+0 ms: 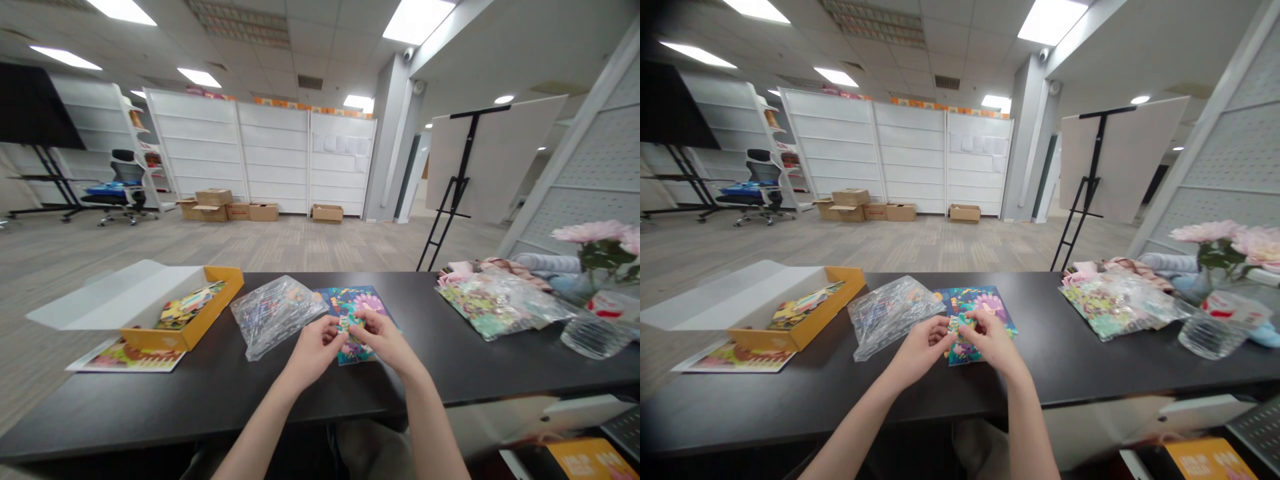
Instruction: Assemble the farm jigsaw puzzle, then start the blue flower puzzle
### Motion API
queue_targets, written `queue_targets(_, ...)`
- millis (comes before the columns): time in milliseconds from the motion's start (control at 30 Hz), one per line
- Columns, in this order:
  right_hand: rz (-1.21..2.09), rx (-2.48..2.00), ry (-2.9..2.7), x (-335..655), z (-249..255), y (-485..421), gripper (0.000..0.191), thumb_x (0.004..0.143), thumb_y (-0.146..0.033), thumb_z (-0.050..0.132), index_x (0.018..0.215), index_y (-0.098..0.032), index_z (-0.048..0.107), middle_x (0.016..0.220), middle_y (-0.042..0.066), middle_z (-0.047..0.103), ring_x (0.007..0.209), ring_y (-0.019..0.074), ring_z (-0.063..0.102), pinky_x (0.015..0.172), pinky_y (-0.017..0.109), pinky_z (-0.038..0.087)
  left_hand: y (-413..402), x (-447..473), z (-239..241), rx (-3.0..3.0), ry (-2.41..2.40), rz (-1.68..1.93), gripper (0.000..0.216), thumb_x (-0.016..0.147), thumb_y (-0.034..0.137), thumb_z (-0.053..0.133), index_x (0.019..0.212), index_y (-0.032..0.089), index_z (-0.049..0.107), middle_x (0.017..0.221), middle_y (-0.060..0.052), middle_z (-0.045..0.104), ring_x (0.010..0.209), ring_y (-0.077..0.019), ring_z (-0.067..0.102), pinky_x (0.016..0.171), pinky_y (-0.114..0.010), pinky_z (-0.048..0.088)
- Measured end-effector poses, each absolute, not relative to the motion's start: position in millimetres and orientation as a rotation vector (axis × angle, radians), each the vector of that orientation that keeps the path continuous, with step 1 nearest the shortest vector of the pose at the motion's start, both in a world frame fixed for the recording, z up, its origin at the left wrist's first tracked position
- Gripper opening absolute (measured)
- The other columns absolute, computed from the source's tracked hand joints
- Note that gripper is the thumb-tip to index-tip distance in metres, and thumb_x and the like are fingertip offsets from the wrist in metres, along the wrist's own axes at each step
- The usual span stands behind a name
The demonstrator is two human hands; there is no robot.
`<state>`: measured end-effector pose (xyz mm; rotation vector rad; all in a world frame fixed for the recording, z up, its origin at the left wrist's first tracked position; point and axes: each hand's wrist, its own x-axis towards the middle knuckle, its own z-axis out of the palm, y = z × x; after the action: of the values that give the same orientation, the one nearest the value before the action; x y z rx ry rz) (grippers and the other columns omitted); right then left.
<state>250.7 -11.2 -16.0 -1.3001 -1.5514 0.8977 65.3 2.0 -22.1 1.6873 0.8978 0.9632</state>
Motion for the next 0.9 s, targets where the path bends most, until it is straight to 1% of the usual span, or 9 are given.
queue_targets(100, 0.684, -1.497, -1.617, 258, -16, -12, 0.026, 0.084, -0.040, 0.063, 0.095, -0.018, 0.071, 0.082, 0.004, 0.072, 0.073, 0.0178, 0.065, 0.070, 0.028, 0.049, 7, 53, -20, 1.767, 1.001, 0.957, 0.031, 0.085, 0.040, 0.061, 0.103, 0.015, 0.064, 0.076, -0.002, 0.066, 0.070, -0.0159, 0.065, 0.065, -0.027, 0.051)
queue_targets(200, 0.498, -1.820, -1.646, 274, -13, -20, 0.019, 0.085, -0.036, 0.062, 0.086, -0.020, 0.072, 0.074, 0.004, 0.072, 0.067, 0.0183, 0.064, 0.064, 0.028, 0.043, 8, 33, -18, 1.886, 1.079, 0.845, 0.039, 0.085, 0.036, 0.058, 0.118, 0.016, 0.059, 0.075, 0.000, 0.065, 0.065, -0.0148, 0.062, 0.062, -0.026, 0.048)
queue_targets(267, 0.502, -1.945, -1.690, 284, -13, -26, 0.017, 0.083, -0.037, 0.065, 0.081, -0.021, 0.071, 0.070, 0.004, 0.071, 0.066, 0.0186, 0.063, 0.061, 0.027, 0.040, 8, 20, -18, 1.941, 1.072, 0.736, 0.044, 0.086, 0.035, 0.057, 0.126, 0.016, 0.056, 0.075, 0.001, 0.065, 0.064, -0.0147, 0.062, 0.060, -0.026, 0.046)
queue_targets(300, 0.537, -1.973, -1.719, 288, -13, -29, 0.016, 0.080, -0.037, 0.068, 0.081, -0.021, 0.070, 0.069, 0.003, 0.070, 0.066, 0.0186, 0.063, 0.060, 0.027, 0.039, 7, 14, -18, 1.962, 1.068, 0.691, 0.044, 0.086, 0.035, 0.057, 0.126, 0.016, 0.056, 0.075, 0.002, 0.065, 0.063, -0.0147, 0.062, 0.059, -0.025, 0.045)
queue_targets(433, 0.681, -1.965, -1.808, 292, -16, -34, 0.026, 0.068, -0.033, 0.078, 0.089, -0.020, 0.069, 0.070, 0.000, 0.068, 0.064, 0.0171, 0.060, 0.058, 0.027, 0.038, 4, -3, -19, 2.069, 1.133, 0.566, 0.033, 0.086, 0.035, 0.055, 0.114, 0.018, 0.064, 0.071, 0.002, 0.064, 0.064, -0.0151, 0.061, 0.058, -0.024, 0.042)
queue_targets(500, 0.701, -1.943, -1.819, 290, -17, -34, 0.030, 0.065, -0.030, 0.080, 0.091, -0.020, 0.069, 0.074, 0.000, 0.067, 0.067, 0.0170, 0.060, 0.059, 0.027, 0.038, 2, -8, -17, 2.129, 1.203, 0.520, 0.031, 0.087, 0.033, 0.054, 0.113, 0.020, 0.064, 0.071, 0.002, 0.065, 0.065, -0.0156, 0.062, 0.059, -0.025, 0.042)
queue_targets(600, 0.675, -1.959, -1.815, 285, -18, -31, 0.027, 0.064, -0.027, 0.080, 0.088, -0.020, 0.070, 0.079, 0.001, 0.068, 0.072, 0.0176, 0.061, 0.062, 0.027, 0.039, 0, -16, -13, 2.228, 1.330, 0.462, 0.027, 0.088, 0.030, 0.053, 0.110, 0.021, 0.065, 0.080, 0.000, 0.069, 0.074, -0.0177, 0.065, 0.065, -0.026, 0.044)
queue_targets(733, 0.660, -1.971, -1.862, 281, -14, -30, 0.019, 0.068, -0.027, 0.078, 0.082, -0.019, 0.068, 0.080, 0.003, 0.068, 0.073, 0.0175, 0.060, 0.064, 0.027, 0.039, -2, -16, -8, 2.356, 1.466, 0.396, 0.021, 0.087, 0.028, 0.057, 0.104, 0.021, 0.067, 0.102, -0.006, 0.070, 0.095, -0.0223, 0.067, 0.081, -0.031, 0.047)
queue_targets(900, 0.671, -1.959, -1.917, 281, -12, -31, 0.017, 0.072, -0.028, 0.075, 0.083, -0.018, 0.067, 0.077, 0.002, 0.066, 0.069, 0.0163, 0.057, 0.062, 0.027, 0.038, -13, 7, -2, 2.438, 1.434, 0.417, 0.023, 0.091, 0.037, 0.058, 0.109, 0.024, 0.066, 0.110, -0.006, 0.067, 0.096, -0.0243, 0.067, 0.084, -0.035, 0.048)
